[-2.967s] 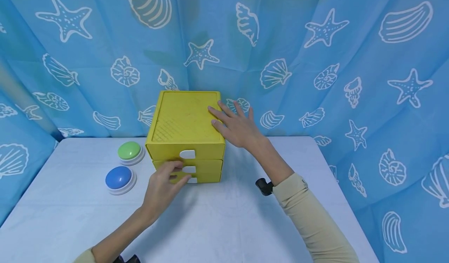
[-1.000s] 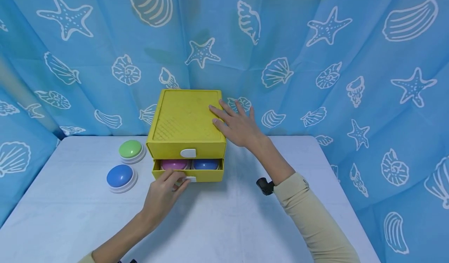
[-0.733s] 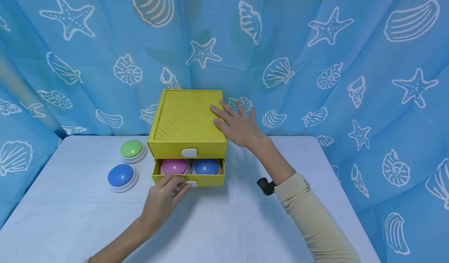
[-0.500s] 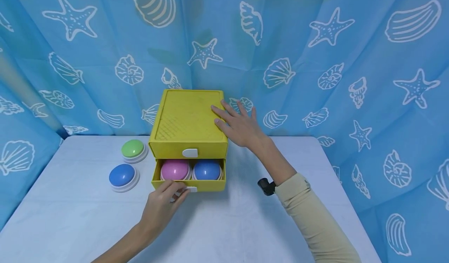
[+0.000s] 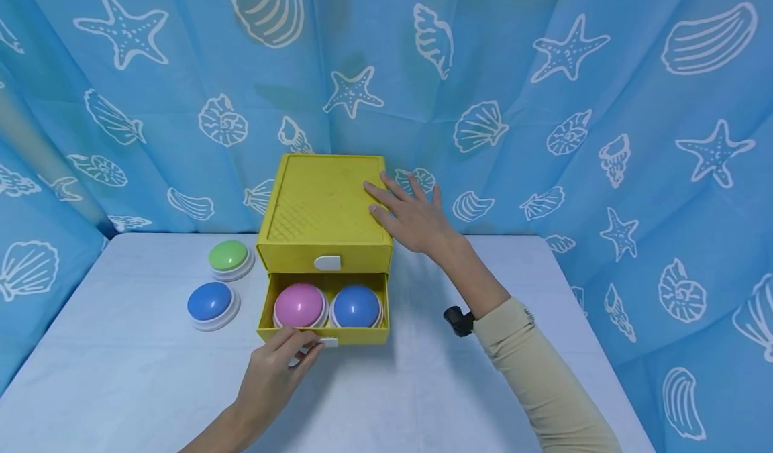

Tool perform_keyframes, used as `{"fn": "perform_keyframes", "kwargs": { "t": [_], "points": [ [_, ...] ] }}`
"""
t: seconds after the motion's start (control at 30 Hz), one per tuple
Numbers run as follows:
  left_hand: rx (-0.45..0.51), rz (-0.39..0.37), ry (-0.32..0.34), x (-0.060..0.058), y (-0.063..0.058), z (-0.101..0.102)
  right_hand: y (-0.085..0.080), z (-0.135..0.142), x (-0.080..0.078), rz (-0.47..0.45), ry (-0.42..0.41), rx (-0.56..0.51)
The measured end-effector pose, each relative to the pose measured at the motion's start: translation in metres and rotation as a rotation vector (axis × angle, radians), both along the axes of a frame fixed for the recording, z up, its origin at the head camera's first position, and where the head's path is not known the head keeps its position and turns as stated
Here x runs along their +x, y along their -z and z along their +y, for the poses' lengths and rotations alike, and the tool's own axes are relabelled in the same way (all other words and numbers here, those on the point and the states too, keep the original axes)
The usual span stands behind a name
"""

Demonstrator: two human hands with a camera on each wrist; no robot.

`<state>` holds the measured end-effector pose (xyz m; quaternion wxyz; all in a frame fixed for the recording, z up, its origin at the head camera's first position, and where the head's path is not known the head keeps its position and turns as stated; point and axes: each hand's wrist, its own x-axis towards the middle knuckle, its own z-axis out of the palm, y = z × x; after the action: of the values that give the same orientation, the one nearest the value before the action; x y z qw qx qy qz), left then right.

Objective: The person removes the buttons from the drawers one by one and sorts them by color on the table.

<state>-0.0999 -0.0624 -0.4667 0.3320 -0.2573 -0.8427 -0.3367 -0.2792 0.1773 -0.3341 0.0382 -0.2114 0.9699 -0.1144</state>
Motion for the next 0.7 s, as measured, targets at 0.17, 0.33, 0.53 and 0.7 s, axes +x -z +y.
{"fn": "perform_keyframes", "kwargs": {
  "t": [0.17, 0.33, 0.53, 0.7],
  "points": [
    [-0.006, -0.008, -0.003, 0.008, 0.001, -0.001, 0.001, 0.000, -0.001, -0.002, -0.004, 0.000],
    [0.003, 0.006, 0.010, 0.014, 0.003, -0.001, 0.001, 0.001, -0.002, -0.001, -0.005, -0.002],
    [-0.011, 0.005, -0.009, 0.021, 0.005, 0.000, 0.001, 0.000, -0.001, 0.000, -0.001, -0.010],
    [-0.040, -0.028, -0.020, 0.029, 0.004, 0.000, 0.002, 0.001, -0.001, 0.001, -0.002, -0.004]
  ]
}}
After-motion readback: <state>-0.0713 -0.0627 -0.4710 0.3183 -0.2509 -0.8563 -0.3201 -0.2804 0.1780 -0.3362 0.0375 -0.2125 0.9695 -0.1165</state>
